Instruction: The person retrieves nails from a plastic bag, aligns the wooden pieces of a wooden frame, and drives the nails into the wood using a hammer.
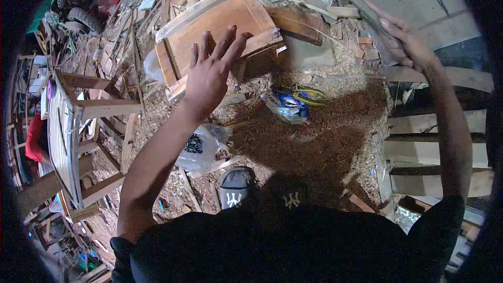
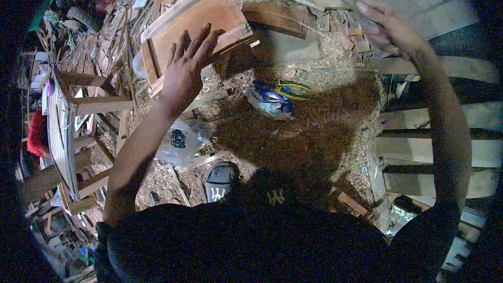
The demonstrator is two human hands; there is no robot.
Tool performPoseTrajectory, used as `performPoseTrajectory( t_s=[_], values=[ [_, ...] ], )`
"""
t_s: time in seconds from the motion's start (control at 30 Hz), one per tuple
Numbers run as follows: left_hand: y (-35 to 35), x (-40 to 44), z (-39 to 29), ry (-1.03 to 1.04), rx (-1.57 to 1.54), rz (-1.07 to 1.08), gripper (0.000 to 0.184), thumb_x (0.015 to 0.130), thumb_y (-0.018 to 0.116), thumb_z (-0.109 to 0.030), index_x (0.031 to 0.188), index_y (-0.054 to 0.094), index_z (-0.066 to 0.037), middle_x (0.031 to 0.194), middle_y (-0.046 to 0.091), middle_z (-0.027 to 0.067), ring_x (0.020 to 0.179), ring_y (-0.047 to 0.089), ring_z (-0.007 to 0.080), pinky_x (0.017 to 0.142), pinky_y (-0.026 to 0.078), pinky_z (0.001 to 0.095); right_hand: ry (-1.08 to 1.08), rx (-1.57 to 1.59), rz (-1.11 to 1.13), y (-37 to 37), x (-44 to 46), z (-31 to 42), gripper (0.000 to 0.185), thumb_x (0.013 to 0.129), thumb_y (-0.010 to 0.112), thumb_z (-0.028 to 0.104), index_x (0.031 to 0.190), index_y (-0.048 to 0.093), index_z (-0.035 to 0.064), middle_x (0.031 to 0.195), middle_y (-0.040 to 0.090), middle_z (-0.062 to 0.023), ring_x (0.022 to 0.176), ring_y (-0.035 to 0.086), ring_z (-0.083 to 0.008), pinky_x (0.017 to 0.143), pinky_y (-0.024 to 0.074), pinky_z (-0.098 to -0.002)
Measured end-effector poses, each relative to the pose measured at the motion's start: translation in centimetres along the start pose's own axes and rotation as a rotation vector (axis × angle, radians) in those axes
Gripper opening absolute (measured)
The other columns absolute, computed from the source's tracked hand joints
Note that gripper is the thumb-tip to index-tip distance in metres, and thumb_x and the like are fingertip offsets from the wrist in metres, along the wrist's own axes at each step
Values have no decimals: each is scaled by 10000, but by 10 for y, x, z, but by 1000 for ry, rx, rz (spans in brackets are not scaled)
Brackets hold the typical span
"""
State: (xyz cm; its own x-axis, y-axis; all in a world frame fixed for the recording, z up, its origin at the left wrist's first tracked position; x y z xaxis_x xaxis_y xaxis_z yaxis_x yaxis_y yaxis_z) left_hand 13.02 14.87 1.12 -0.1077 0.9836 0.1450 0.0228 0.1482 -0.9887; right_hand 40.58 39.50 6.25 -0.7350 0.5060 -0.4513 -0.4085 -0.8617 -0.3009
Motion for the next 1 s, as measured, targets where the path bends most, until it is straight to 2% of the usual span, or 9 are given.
performPoseTrajectory(
  t_s=[0.07, 0.13, 0.2, 0.27, 0.3, 0.37, 0.57, 0.9, 1.0],
  values=[
    [4, -1, 1, -18, -13, -13, 850, 849, 459, 88, 1603, 287, -265, 1676, 266, 48, 1461, 307, 511, 1161, 308, 648, 1, 86, -141, -9, -2, 4, 543, 1025, 594, 386, 1536, 463, 255, 655, 404, 81, 465, 346, -20, 363, 290, -192],
    [1, 3, 3, -19, -14, -18, 856, 845, 461, 91, 1603, 286, -268, 1676, 265, 48, 1463, 304, 511, 1159, 308, 651, 178, -323, 413, 39, -21, 1, 442, 1037, 585, 283, 1471, 555, 206, 594, 440, 99, 445, 379, -12, 380, 320, -186],
    [4, -1, 1, -21, -15, 15, 873, 836, 456, 101, 1605, 282, -275, 1678, 260, 50, 1466, 296, 513, 1156, 310, 655, 239, -299, 523, 52, -22, -19, 404, 1033, 596, 264, 1432, 601, 201, 631, 490, 76, 451, 367, -16, 394, 317, -180],
    [5, 7, 6, -34, -24, 3, 902, 844, 546, 57, 1611, 231, -297, 1671, 259, 67, 1435, 317, 546, 1139, 320, 675, -431, -473, 422, 39, 4, -4, 459, 1032, 601, 261, 1483, 541, 204, 650, 497, 68, 449, 346, -16, 393, 297, -174],
    [4, 7, 6, -31, -19, 16, 916, 836, 550, 63, 1612, 226, -299, 1671, 258, 70, 1436, 313, 549, 1140, 318, 676, -434, -475, 433, 43, -4, 7, 459, 1032, 601, 261, 1483, 541, 204, 650, 497, 68, 449, 346, -16, 393, 297, -174],
    [4, 4, 5, -29, -18, 28, 930, 828, 555, 69, 1614, 222, -300, 1671, 256, 74, 1438, 309, 551, 1142, 316, 676, 215, -71, 350, 35, -23, -9, 508, 1039, 588, 302, 1525, 483, 202, 655, 496, 69, 444, 336, -17, 381, 269, -179],
    [6, 4, 3, -18, -22, 8, 958, 809, 564, 81, 1617, 214, -296, 1675, 248, 72, 1438, 307, 553, 1138, 308, 690, -39, 114, -43, -5, 3, 4, 501, 1043, 565, 381, 1515, 492, 231, 614, 484, 86, 398, 339, -6, 318, 241, -186],
    [2, 0, 3, -18, -13, 14, 905, 816, 528, 85, 1603, 267, -277, 1676, 251, 42, 1452, 309, 513, 1147, 314, 668, -89, 153, -54, -12, 8, 13, 498, 1038, 573, 400, 1497, 520, 213, 573, 434, 98, 412, 361, -20, 329, 256, -202],
    [3, 3, 4, -31, 8, 20, 896, 819, 484, 92, 1606, 274, -281, 1683, 249, 30, 1468, 309, 498, 1163, 305, 651, 25, -203, 127, -7, 12, -20, 496, 1043, 568, 395, 1502, 516, 215, 593, 432, 96, 414, 347, -29, 342, 251, -201]
  ],
)
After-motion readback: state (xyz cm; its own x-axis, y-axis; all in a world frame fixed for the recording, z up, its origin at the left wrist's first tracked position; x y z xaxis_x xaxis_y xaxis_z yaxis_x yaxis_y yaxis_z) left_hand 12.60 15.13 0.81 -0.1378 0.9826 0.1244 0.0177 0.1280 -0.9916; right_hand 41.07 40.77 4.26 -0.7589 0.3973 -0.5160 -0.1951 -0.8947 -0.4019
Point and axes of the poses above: each hand's wrist, its own x-axis towards the middle knuckle, its own y-axis out of the palm, z = x × y, the point moved 9 cm from there along x, towards the middle knuckle
